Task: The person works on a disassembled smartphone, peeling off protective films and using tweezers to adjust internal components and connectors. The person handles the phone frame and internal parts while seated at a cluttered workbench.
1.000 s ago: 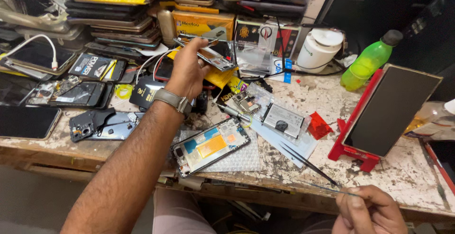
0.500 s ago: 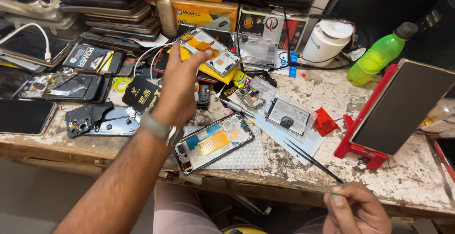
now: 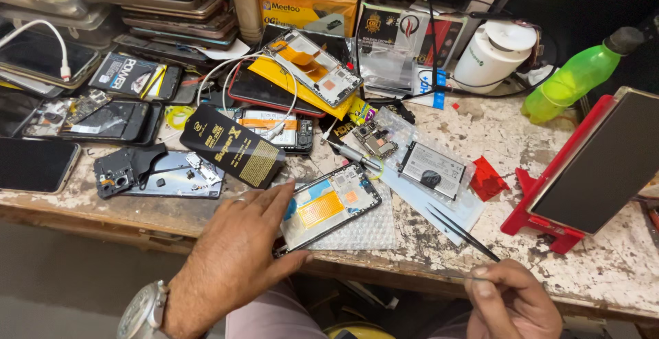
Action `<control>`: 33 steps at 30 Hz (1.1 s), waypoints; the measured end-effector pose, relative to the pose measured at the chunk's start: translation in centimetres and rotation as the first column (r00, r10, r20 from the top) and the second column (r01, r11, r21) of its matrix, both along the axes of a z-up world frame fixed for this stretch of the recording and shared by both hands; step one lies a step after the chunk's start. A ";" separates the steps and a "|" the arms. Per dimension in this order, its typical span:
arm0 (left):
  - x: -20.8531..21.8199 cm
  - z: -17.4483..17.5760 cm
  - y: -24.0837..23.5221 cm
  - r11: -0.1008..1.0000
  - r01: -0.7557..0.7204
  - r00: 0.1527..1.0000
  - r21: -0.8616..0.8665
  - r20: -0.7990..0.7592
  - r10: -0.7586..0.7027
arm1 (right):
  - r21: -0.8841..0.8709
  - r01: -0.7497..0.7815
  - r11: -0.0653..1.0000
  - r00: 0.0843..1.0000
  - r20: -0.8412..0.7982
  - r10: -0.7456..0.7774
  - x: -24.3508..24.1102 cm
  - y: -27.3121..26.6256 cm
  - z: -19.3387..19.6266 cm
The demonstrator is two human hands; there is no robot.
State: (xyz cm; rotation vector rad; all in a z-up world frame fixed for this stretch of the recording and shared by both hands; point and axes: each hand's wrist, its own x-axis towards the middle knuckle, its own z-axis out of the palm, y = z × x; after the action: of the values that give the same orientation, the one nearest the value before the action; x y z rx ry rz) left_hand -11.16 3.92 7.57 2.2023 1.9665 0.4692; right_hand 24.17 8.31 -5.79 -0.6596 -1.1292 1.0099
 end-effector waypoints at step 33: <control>1.4 -7.6 -2.9 0.961 -0.009 0.995 0.275 0.098 -0.019 | -0.409 -0.305 0.860 0.941 -0.271 0.204 -6.2 2.6 5.7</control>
State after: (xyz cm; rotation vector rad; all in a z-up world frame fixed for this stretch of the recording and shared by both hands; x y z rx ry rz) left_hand -9.75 1.06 -0.07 2.2873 1.9448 0.8830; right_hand 18.01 10.95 -0.06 -0.7489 -0.8030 1.5626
